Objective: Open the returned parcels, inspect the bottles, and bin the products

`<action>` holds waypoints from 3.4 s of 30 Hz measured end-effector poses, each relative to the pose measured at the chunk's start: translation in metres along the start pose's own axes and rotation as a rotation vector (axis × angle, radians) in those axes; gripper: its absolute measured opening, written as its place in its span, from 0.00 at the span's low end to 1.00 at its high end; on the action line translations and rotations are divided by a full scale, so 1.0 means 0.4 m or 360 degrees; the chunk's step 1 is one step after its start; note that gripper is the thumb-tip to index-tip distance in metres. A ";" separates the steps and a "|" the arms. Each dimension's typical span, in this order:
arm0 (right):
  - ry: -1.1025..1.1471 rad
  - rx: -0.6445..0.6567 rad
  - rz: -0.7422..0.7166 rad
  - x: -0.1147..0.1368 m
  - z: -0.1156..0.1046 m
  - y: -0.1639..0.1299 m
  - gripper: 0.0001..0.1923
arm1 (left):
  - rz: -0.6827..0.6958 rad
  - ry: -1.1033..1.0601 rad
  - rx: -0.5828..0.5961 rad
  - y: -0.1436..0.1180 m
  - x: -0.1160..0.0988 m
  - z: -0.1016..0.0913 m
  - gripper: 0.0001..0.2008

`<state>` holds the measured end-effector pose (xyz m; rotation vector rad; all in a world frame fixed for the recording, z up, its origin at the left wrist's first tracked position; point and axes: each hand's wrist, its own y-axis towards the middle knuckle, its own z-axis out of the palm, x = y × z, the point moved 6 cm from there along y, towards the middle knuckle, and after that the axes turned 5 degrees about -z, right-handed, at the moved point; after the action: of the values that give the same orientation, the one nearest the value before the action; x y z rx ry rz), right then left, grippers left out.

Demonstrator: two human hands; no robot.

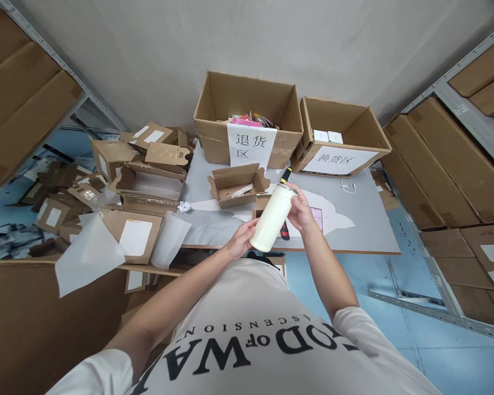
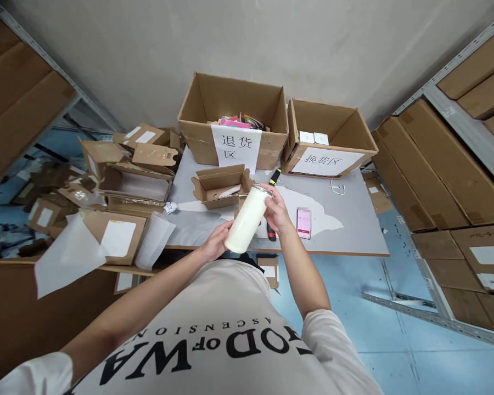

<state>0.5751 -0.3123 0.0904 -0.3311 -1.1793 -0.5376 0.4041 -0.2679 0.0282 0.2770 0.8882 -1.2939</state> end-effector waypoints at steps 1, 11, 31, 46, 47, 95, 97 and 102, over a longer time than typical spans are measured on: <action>-0.0025 -0.0028 0.0001 0.009 -0.004 0.001 0.29 | 0.0095 0.0118 -0.0056 -0.001 -0.013 -0.004 0.34; -0.0229 -0.0196 0.0147 0.015 -0.012 -0.006 0.23 | 0.0203 0.0406 -0.0286 -0.004 -0.009 -0.024 0.33; -0.0003 0.0068 0.0120 0.028 -0.007 -0.006 0.27 | -0.0217 -0.0378 0.0140 -0.002 0.033 0.019 0.28; -0.0463 -0.0113 -0.0348 0.129 -0.040 0.038 0.28 | -0.0015 -0.0072 -0.0098 0.037 -0.017 -0.033 0.28; -0.0516 -0.0147 -0.0417 0.144 -0.045 0.039 0.28 | 0.0036 0.0017 -0.0159 0.037 -0.025 -0.050 0.28; -0.2841 -0.0060 -0.0145 -0.218 0.015 -0.079 0.21 | 0.0627 0.2220 -0.0394 0.125 0.019 -0.139 0.31; -0.2904 -0.0002 -0.0086 -0.213 0.029 -0.073 0.20 | 0.0612 0.2229 -0.0395 0.127 0.018 -0.139 0.32; -0.2884 0.0106 0.0067 -0.221 0.040 -0.057 0.15 | 0.0625 0.2230 -0.0366 0.129 0.018 -0.142 0.32</action>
<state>0.5253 -0.3033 0.0128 -0.8400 -2.8978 -0.0080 0.4276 -0.2218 -0.0289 1.1775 1.9931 -0.4689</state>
